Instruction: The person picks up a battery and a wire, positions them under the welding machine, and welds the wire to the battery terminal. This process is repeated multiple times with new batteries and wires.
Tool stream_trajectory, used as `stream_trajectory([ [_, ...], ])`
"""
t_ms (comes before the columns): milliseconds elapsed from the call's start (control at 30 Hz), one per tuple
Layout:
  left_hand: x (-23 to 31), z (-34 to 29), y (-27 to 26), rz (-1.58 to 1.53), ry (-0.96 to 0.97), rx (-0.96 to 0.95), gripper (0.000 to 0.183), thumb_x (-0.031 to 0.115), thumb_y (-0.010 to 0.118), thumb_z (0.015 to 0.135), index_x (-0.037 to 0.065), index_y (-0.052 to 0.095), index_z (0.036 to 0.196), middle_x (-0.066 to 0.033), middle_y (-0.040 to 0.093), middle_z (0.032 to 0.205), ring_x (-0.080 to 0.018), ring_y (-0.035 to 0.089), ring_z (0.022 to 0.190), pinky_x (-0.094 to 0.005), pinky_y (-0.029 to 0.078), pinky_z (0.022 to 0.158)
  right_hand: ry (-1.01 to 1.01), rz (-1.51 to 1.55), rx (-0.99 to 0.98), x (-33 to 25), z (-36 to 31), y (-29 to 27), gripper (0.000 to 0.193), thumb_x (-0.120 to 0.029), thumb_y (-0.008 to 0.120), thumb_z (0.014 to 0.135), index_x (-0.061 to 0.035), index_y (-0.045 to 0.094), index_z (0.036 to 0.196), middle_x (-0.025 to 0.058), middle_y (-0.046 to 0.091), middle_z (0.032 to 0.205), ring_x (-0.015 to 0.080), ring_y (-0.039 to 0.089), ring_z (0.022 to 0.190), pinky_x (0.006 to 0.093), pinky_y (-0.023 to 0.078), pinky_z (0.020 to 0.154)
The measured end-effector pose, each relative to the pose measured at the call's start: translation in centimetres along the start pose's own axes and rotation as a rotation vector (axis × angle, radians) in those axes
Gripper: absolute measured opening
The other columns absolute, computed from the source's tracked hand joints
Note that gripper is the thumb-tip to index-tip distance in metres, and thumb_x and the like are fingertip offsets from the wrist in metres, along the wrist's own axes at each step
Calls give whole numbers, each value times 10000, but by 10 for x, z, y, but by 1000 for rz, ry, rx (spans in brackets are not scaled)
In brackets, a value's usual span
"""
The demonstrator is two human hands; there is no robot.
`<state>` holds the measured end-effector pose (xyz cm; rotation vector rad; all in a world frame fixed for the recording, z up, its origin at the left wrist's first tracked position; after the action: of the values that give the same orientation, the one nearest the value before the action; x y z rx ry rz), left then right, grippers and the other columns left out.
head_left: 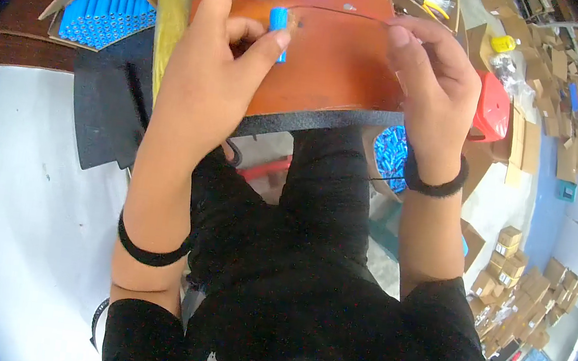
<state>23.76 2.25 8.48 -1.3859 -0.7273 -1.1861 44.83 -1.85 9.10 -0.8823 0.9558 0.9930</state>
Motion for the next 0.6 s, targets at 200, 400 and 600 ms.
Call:
stream_trajectory([
  [200,10,-10,-10,-84,35,-186,332,132,660,890,42,572,1197,-14,603,929,-88,549,843,-227,434,763,-18,99,-158,-3,12,18,176,-161,639,911,10,659,949,-1,628,789,61,556,739,220,450,663],
  [400,-1,11,-15,237,158,-13,296,185,692,868,1,657,1097,-18,569,849,-107,499,742,-236,417,684,90,78,-257,5,16,21,154,-101,597,924,25,642,999,36,646,872,101,585,821,242,460,772],
  [600,0,16,-8,320,194,-76,279,198,662,889,18,656,1103,-59,561,822,-139,486,707,-272,408,651,84,105,-260,3,17,27,154,-105,591,931,26,651,988,41,657,864,104,587,824,240,459,774],
])
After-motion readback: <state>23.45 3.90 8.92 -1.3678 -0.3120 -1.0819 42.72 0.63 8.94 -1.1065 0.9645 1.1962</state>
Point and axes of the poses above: each hand's wrist, its own z-axis towards the middle knuckle, its own y-axis out of the palm, x = y × z, the point moved 1 cm from there along z, towards the middle knuckle
